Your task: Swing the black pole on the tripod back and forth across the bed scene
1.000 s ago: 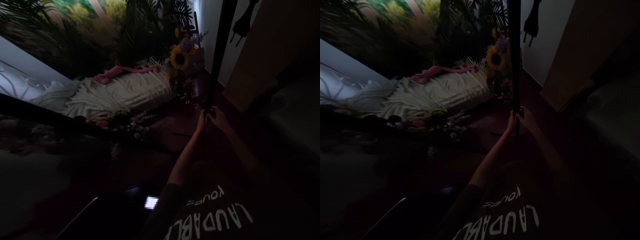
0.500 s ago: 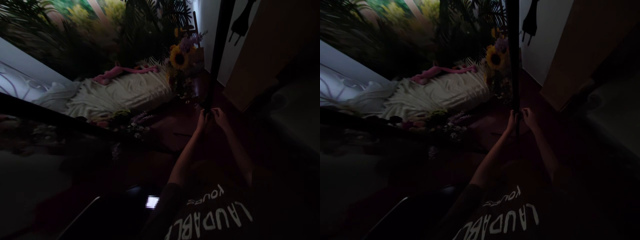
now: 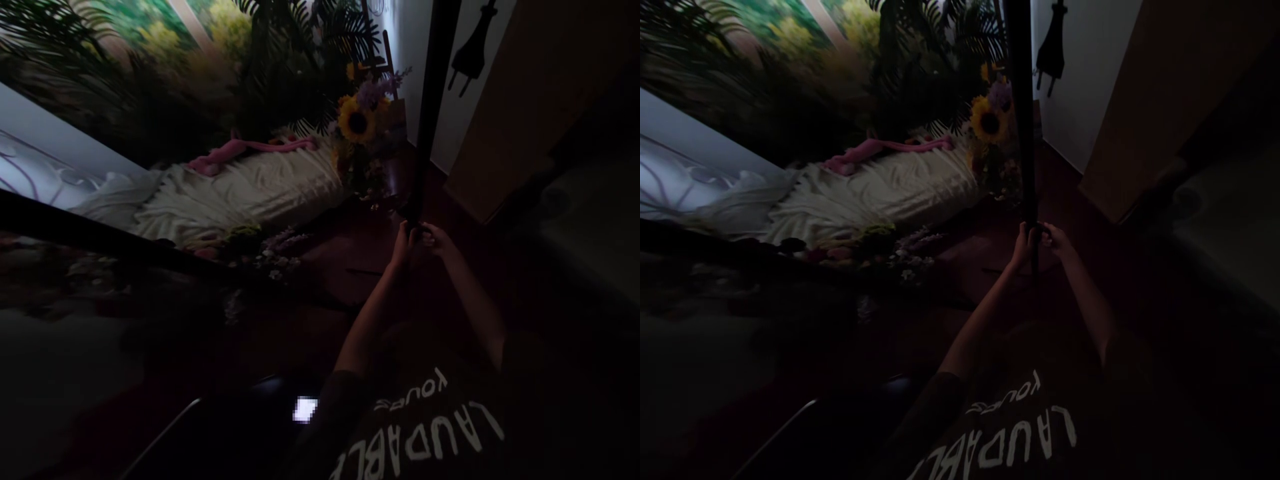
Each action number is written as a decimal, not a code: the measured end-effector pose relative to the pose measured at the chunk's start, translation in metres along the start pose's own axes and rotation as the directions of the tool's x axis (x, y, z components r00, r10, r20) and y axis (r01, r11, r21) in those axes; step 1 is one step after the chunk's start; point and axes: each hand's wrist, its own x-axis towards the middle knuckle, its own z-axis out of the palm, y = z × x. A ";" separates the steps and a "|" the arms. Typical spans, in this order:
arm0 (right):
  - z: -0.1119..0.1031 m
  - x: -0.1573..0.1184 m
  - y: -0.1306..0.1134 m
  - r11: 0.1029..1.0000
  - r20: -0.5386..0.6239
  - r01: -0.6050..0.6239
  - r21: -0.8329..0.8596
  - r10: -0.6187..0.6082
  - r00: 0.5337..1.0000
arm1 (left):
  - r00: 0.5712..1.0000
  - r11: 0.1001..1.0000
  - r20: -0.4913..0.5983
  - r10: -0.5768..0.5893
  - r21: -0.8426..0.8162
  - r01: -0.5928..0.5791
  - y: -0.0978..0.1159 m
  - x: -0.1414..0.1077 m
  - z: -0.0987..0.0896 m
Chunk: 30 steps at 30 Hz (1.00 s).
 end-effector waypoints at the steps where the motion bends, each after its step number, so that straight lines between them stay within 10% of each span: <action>1: 0.000 0.001 0.002 1.000 -0.026 0.018 0.021 -0.017 1.000 | 1.000 1.000 -0.003 -0.006 -0.019 0.006 0.001 -0.002 -0.001; 6: 0.004 0.000 0.031 0.949 -0.320 0.315 0.016 -0.294 0.901 | 0.996 0.990 -0.036 -0.079 -0.118 0.074 -0.008 -0.042 -0.023; 11: 0.010 -0.010 0.088 0.935 -0.249 0.329 -0.132 -0.353 0.902 | 0.914 0.941 -0.229 -0.336 -0.115 0.317 -0.042 -0.122 -0.074; 15: 0.015 -0.014 0.126 0.914 -0.171 0.257 -0.315 -0.320 0.932 | 0.673 0.871 -0.560 -0.484 -0.234 0.432 -0.057 -0.179 -0.123; 19: 0.033 -0.010 0.143 0.886 -0.001 0.211 -0.413 -0.232 0.973 | 0.400 0.900 -0.849 -0.345 -0.177 0.399 -0.044 -0.201 -0.163; 22: 0.057 -0.007 0.151 0.856 0.125 0.216 -0.469 -0.178 0.976 | 0.285 0.931 -0.922 -0.263 -0.164 0.327 -0.021 -0.194 -0.181; 27: 0.110 -0.009 0.164 0.839 0.332 0.177 -0.514 0.004 0.943 | 0.292 0.959 -0.935 -0.203 -0.129 0.253 0.007 -0.167 -0.200; 30: 0.145 -0.014 0.172 0.874 0.380 0.084 -0.479 0.120 0.917 | 0.389 0.952 -0.892 -0.229 -0.121 0.283 0.004 -0.157 -0.212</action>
